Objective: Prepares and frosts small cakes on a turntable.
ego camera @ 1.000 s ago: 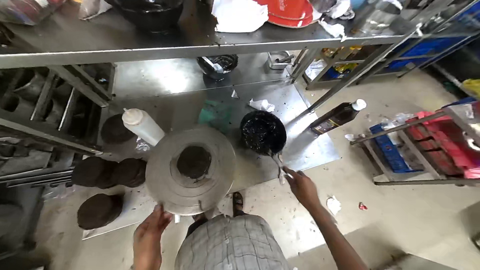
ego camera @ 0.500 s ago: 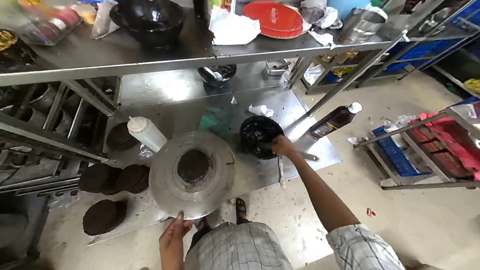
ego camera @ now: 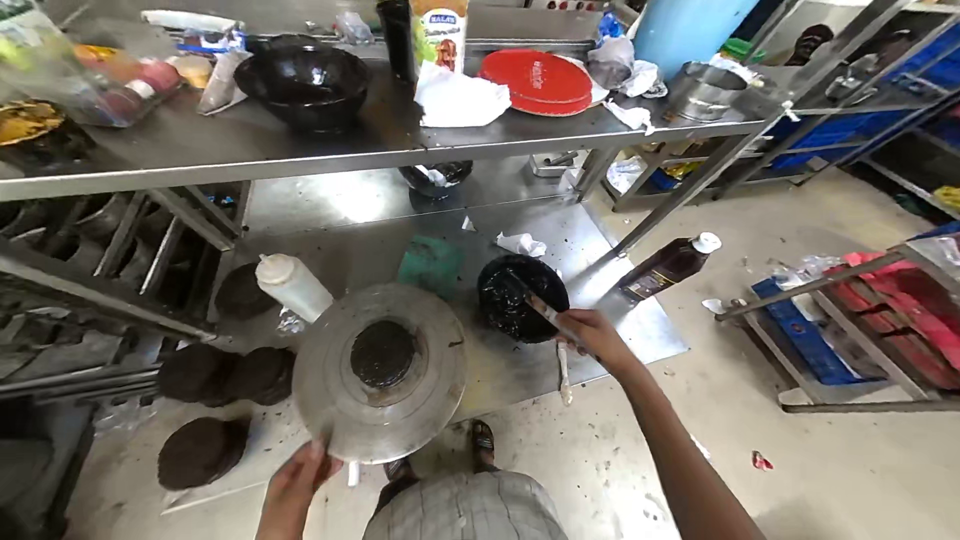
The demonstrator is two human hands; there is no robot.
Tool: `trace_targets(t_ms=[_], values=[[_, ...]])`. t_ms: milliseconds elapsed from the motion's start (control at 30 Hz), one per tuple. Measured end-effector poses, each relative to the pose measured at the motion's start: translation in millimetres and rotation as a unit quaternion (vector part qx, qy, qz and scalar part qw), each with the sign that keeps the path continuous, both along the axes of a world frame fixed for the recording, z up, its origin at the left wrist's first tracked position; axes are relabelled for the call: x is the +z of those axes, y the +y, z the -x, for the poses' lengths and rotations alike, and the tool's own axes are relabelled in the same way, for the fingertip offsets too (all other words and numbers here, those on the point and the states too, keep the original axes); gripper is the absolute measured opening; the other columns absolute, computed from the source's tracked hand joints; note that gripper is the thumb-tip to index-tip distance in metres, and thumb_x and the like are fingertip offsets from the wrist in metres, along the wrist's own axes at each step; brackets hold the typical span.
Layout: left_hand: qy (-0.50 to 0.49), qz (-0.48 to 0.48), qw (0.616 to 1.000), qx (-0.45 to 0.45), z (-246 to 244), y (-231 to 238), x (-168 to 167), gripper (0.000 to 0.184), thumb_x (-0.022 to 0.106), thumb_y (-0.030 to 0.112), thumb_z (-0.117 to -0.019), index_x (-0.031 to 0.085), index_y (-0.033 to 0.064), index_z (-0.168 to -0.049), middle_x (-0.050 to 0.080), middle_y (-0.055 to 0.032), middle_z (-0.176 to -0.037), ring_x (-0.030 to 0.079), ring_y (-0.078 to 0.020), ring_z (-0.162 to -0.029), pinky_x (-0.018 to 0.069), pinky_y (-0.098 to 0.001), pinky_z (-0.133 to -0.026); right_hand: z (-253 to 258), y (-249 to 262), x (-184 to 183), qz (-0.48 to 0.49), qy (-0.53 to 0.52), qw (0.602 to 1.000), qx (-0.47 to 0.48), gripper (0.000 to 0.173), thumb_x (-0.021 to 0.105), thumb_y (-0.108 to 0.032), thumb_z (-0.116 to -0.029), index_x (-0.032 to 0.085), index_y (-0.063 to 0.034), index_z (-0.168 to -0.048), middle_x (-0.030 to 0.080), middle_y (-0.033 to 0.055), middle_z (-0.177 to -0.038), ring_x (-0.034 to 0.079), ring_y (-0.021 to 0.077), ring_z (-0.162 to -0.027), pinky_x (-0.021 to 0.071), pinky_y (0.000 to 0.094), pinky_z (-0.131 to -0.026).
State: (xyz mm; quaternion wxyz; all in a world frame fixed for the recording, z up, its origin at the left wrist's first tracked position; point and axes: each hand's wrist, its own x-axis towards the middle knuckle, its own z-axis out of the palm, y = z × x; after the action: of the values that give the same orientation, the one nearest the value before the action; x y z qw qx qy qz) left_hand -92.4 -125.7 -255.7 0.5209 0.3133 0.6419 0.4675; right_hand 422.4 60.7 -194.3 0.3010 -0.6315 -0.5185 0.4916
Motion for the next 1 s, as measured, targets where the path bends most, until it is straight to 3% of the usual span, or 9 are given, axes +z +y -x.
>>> trace_targets(t_ms=[67, 167, 267, 333, 467, 633, 700, 800, 1000], values=[[0.01, 0.004, 0.998, 0.062, 14, 23, 4, 0.05, 0.041, 0.041, -0.1097, 0.063, -0.0031, -0.117, 0.07, -0.0069, -0.091, 0.069, -0.0162, -0.081, 0.0606, -0.0391, -0.08, 20, -12, 30, -0.002, 0.009, 0.999, 0.03, 0.026, 0.058, -0.026, -0.1051, 0.073, -0.0065, -0.11, 0.072, 0.0079, -0.081, 0.059, 0.0139, -0.055, 0.0488, 0.0286, -0.048], [0.018, -0.013, 0.995, 0.096, 35, 52, 8, 0.039, 0.048, 0.031, -0.1088, 0.065, -0.0036, -0.115, 0.071, -0.0119, -0.1, 0.069, -0.0195, -0.089, 0.0592, -0.0402, -0.083, 68, -30, 49, 0.017, 0.054, 0.992, 0.11, 0.027, 0.058, -0.025, -0.1047, 0.071, -0.005, -0.116, 0.074, 0.0128, -0.091, 0.068, 0.0212, -0.067, 0.0575, 0.0338, -0.057], [0.019, -0.022, 0.995, 0.1, 38, 63, 9, 0.027, 0.057, 0.02, -0.1056, 0.07, -0.0039, -0.108, 0.074, -0.0136, -0.098, 0.071, -0.0215, -0.088, 0.0607, -0.0399, -0.081, 129, -53, 33, 0.018, 0.053, 0.981, 0.184, 0.03, 0.059, -0.025, -0.1045, 0.07, -0.0066, -0.126, 0.076, 0.0087, -0.105, 0.072, 0.0194, -0.086, 0.0601, 0.0362, -0.076], [0.024, -0.029, 0.994, 0.105, 30, 59, 8, 0.027, 0.057, 0.02, -0.1058, 0.07, -0.0036, -0.102, 0.073, -0.0121, -0.093, 0.071, -0.0197, -0.083, 0.0611, -0.0384, -0.079, 168, -66, 11, -0.053, -0.015, 0.977, 0.206, 0.032, 0.063, -0.027, -0.1023, 0.071, -0.0146, -0.131, 0.075, 0.0028, -0.112, 0.071, 0.0138, -0.094, 0.0599, 0.0355, -0.086], [0.038, -0.029, 0.992, 0.12, -9, 18, 0, 0.03, 0.053, 0.019, -0.1069, 0.068, -0.0043, -0.097, 0.07, -0.0101, -0.082, 0.069, -0.0194, -0.076, 0.0607, -0.0396, -0.077, 207, -76, -8, -0.27, -0.259, 0.916, 0.143, 0.03, 0.065, -0.023, -0.0977, 0.075, -0.0234, -0.126, 0.071, 0.0073, -0.101, 0.069, 0.0208, -0.079, 0.0604, 0.0441, -0.068], [-0.125, 0.011, 0.992, 0.013, -54, -27, 3, 0.025, 0.059, 0.016, -0.104, 0.069, -0.0068, -0.105, 0.076, -0.0171, -0.099, 0.074, -0.0271, -0.093, 0.0607, -0.0433, -0.089, 214, -83, -2, -0.256, -0.249, 0.917, 0.179, 0.03, 0.063, -0.024, -0.0981, 0.076, -0.0281, -0.125, 0.07, 0.0017, -0.098, 0.067, 0.0136, -0.073, 0.0603, 0.0371, -0.065], [-0.149, 0.026, 0.986, 0.064, -52, -20, 8, 0.031, 0.056, 0.022, -0.1061, 0.067, -0.0062, -0.107, 0.074, -0.0156, -0.095, 0.073, -0.0253, -0.09, 0.0609, -0.0419, -0.086, 208, -76, -5, -0.303, -0.281, 0.895, 0.167, 0.033, 0.063, -0.019, -0.0962, 0.075, -0.0251, -0.126, 0.071, 0.0093, -0.1, 0.069, 0.0226, -0.074, 0.0593, 0.0453, -0.063], [-0.148, 0.035, 0.975, 0.163, -30, 2, 18, 0.049, 0.043, 0.037, -0.1105, 0.068, -0.0044, -0.105, 0.072, -0.0128, -0.088, 0.07, -0.0214, -0.083, 0.0602, -0.0385, -0.08, 201, -75, -3, -0.247, -0.212, 0.929, 0.174, 0.028, 0.063, -0.023, -0.0979, 0.077, -0.0225, -0.122, 0.071, 0.0015, -0.098, 0.067, 0.0125, -0.076, 0.0603, 0.0363, -0.068], [-0.136, 0.044, 0.977, 0.158, -7, 27, 28, 0.054, 0.037, 0.042, -0.1109, 0.068, -0.0021, -0.113, 0.074, -0.0126, -0.097, 0.072, -0.0216, -0.088, 0.0603, -0.0402, -0.082, 190, -77, -13, -0.299, -0.251, 0.905, 0.168, 0.031, 0.064, -0.019, -0.0969, 0.075, -0.0218, -0.126, 0.07, 0.007, -0.1, 0.066, 0.0183, -0.071, 0.0585, 0.0417, -0.06]])
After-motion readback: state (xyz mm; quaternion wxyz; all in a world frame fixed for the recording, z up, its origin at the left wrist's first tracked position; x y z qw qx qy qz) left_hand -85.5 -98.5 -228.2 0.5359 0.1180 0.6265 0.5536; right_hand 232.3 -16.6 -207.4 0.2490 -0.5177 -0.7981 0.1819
